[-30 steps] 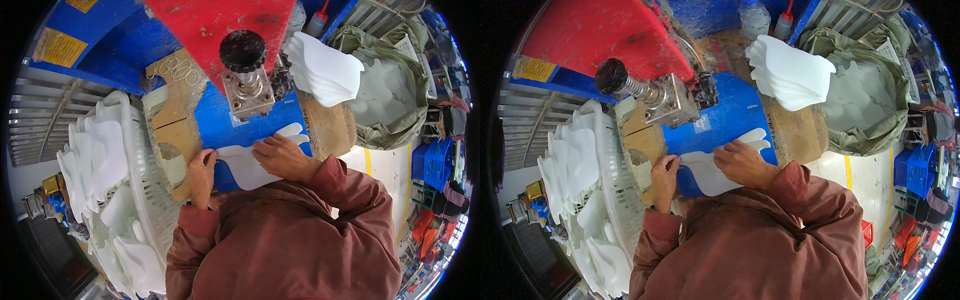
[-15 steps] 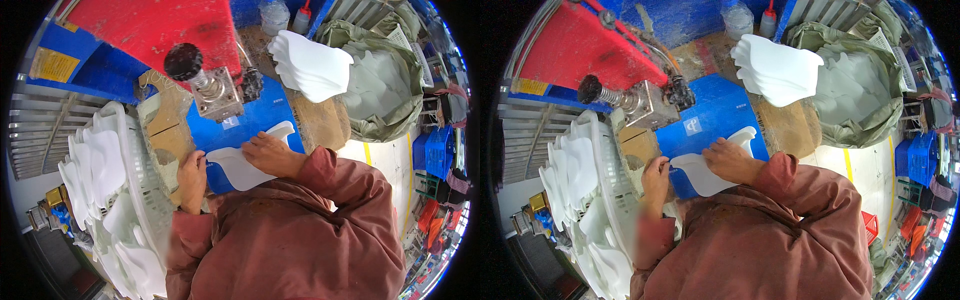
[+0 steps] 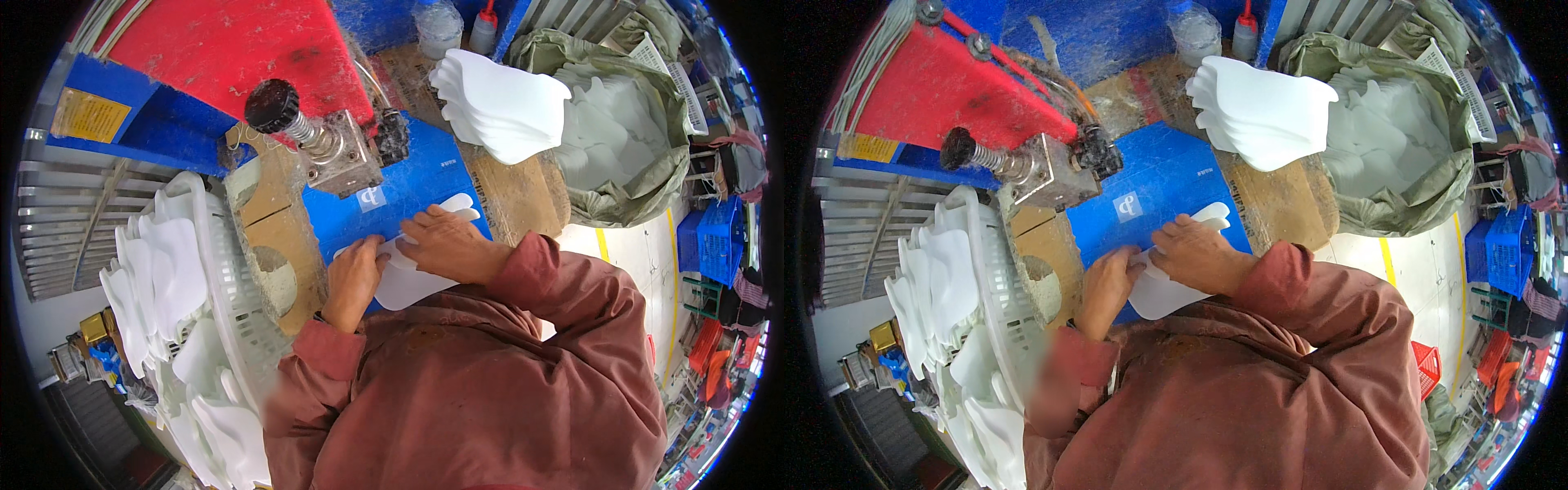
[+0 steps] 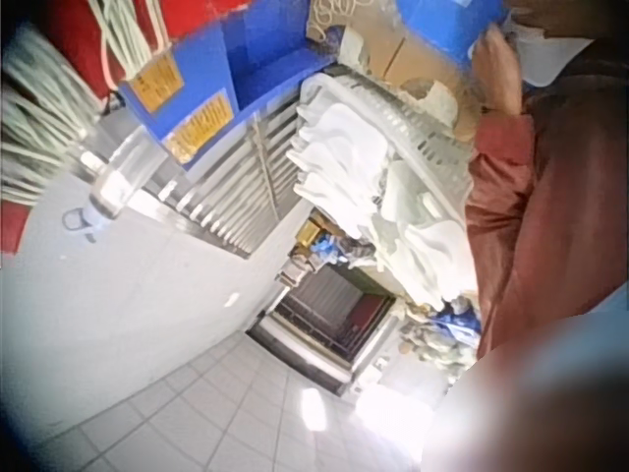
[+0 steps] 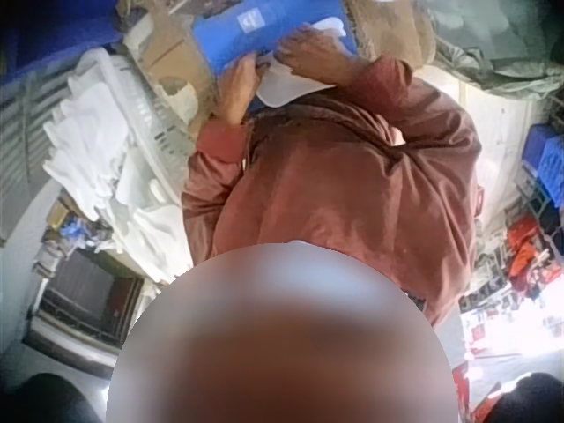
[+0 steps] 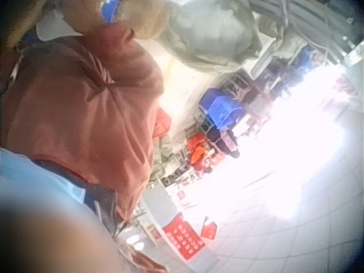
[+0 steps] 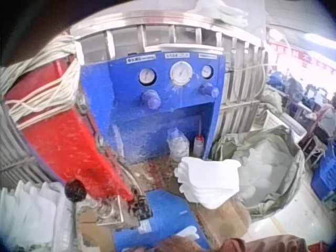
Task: The person places white foam shoe components on the blue plate of a bench press machine, operates the press, and stacks the pressed pieces on the work surface. They repeat this cycle for several pieces, then carry a large sack of components across the floor and set it near a green basket of finished pieces.
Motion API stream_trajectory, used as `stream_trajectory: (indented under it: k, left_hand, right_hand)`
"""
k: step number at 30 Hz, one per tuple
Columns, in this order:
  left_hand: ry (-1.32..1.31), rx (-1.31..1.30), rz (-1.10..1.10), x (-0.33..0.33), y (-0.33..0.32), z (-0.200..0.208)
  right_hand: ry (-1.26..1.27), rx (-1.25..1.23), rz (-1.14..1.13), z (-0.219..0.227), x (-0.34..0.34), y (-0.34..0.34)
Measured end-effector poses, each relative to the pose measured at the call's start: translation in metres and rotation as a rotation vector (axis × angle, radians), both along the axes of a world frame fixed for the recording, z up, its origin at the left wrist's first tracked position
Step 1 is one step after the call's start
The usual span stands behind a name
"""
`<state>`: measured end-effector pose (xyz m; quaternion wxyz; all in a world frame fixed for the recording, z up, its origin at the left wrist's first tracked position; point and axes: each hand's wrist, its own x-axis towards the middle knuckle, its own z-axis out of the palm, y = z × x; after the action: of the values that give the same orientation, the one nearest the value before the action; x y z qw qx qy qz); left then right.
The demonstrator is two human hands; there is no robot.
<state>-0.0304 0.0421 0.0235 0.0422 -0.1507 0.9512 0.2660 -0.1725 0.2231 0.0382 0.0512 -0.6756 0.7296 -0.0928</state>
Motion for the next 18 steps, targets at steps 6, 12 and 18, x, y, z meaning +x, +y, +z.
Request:
stream_trajectory:
  k: [6,12,18]
  left_hand:
    - [-0.079,0.021,0.056,-0.005,0.006,-0.001]
    - [-0.027,-0.025,0.076,-0.001,0.012,-0.005]
    - [0.024,-0.035,0.073,0.002,0.015,-0.006]
  right_hand:
    - [-0.208,-0.025,-0.297,0.009,-0.028,0.046]
    - [-0.566,-0.061,-0.423,0.004,-0.021,0.065]
    - [-0.964,0.013,-0.669,0.022,-0.018,0.057]
